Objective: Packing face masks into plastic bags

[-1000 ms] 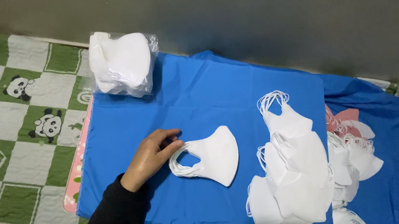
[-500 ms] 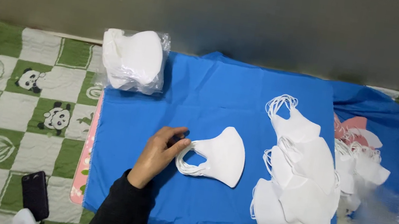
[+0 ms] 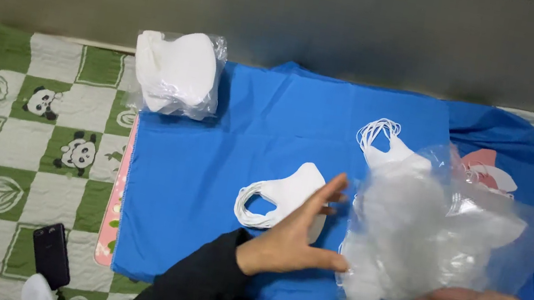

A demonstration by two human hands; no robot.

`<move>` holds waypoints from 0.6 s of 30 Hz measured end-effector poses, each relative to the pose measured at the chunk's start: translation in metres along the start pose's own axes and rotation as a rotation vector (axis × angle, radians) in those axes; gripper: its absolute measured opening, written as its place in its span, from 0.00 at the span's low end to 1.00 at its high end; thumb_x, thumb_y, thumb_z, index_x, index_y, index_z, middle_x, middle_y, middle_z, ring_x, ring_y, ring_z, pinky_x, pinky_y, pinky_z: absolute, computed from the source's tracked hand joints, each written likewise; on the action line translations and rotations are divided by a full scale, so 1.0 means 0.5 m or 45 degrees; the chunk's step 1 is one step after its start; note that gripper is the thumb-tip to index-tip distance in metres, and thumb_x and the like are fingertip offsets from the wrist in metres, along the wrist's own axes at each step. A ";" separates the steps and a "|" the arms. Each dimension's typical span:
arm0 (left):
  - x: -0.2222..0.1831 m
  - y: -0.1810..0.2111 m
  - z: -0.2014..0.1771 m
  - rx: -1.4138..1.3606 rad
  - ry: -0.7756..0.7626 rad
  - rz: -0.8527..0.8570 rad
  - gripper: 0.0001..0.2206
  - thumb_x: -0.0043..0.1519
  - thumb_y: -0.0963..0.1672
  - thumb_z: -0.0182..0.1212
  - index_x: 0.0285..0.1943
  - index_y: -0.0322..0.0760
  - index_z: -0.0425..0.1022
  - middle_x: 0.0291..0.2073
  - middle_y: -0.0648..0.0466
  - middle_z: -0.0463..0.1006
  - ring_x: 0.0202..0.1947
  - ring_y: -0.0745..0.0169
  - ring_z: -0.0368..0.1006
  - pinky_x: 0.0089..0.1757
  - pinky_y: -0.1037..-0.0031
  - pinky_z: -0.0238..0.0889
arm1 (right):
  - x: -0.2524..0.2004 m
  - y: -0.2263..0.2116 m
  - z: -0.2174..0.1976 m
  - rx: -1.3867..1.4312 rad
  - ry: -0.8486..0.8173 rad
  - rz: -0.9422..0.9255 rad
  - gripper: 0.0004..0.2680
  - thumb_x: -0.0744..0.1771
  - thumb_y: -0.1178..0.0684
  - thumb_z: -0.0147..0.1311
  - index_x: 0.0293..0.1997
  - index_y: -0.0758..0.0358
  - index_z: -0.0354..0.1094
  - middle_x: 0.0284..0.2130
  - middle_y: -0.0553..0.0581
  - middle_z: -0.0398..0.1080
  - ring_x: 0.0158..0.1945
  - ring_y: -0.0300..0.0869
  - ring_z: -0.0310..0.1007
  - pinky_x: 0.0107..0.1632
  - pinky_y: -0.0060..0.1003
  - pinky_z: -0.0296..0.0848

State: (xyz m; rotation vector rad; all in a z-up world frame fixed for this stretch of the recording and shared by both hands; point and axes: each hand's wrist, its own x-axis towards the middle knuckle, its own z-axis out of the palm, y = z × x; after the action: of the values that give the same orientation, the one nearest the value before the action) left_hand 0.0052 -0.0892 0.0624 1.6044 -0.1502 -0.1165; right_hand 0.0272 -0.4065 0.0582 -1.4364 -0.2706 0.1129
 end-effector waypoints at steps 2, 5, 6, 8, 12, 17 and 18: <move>0.020 0.010 0.014 -0.210 -0.124 -0.047 0.59 0.45 0.63 0.61 0.80 0.31 0.33 0.75 0.31 0.52 0.74 0.34 0.52 0.67 0.49 0.50 | -0.005 -0.017 0.030 -0.496 0.096 0.050 0.04 0.73 0.59 0.39 0.43 0.68 0.55 0.38 0.70 0.76 0.34 0.50 0.82 0.50 0.51 0.85; 0.018 0.008 0.043 -0.270 -0.159 0.038 0.44 0.53 0.54 0.64 0.77 0.37 0.51 0.65 0.42 0.70 0.65 0.47 0.68 0.63 0.59 0.63 | -0.021 0.034 -0.058 -0.159 -0.031 0.173 0.09 0.71 0.56 0.39 0.58 0.56 0.55 0.45 0.72 0.76 0.44 0.56 0.84 0.49 0.55 0.88; 0.021 0.011 0.048 -0.272 -0.155 0.033 0.44 0.53 0.54 0.64 0.77 0.37 0.51 0.65 0.42 0.70 0.65 0.47 0.68 0.63 0.59 0.63 | -0.018 0.018 -0.030 -0.159 -0.035 0.179 0.09 0.71 0.56 0.39 0.58 0.56 0.55 0.45 0.72 0.76 0.44 0.56 0.84 0.49 0.55 0.88; 0.029 0.015 0.053 -0.321 -0.244 -0.067 0.28 0.62 0.52 0.57 0.69 0.38 0.66 0.64 0.46 0.74 0.62 0.50 0.74 0.60 0.64 0.70 | -0.008 -0.015 0.029 -0.548 0.005 0.035 0.05 0.68 0.57 0.47 0.45 0.66 0.57 0.36 0.67 0.73 0.41 0.52 0.82 0.63 0.56 0.81; 0.041 -0.046 0.080 -0.657 -0.230 -0.089 0.16 0.74 0.48 0.51 0.62 0.36 0.75 0.58 0.49 0.79 0.59 0.60 0.76 0.58 0.70 0.72 | -0.017 0.232 -0.238 0.338 -0.207 0.477 0.17 0.63 0.58 0.58 0.59 0.61 0.70 0.63 0.69 0.71 0.67 0.62 0.69 0.65 0.72 0.68; 0.066 -0.102 0.113 -1.437 -0.455 -0.322 0.20 0.78 0.48 0.50 0.73 0.29 0.67 0.70 0.39 0.70 0.69 0.41 0.67 0.63 0.49 0.67 | 0.050 0.112 0.012 -0.013 -0.360 0.271 0.34 0.71 0.19 0.26 0.63 0.64 0.63 0.67 0.65 0.65 0.75 0.59 0.61 0.74 0.69 0.54; 0.063 -0.098 0.110 -1.437 -0.444 -0.314 0.20 0.78 0.48 0.50 0.73 0.29 0.67 0.70 0.39 0.70 0.69 0.41 0.67 0.63 0.49 0.67 | 0.068 0.130 0.087 -0.014 -0.374 0.271 0.34 0.71 0.19 0.26 0.63 0.64 0.63 0.67 0.65 0.65 0.75 0.59 0.61 0.74 0.69 0.54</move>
State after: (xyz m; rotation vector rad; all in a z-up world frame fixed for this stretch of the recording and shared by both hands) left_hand 0.0282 -0.1468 0.0118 0.4570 -0.1178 -0.5653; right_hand 0.0548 -0.3479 0.0029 -1.4554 -0.3577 0.4991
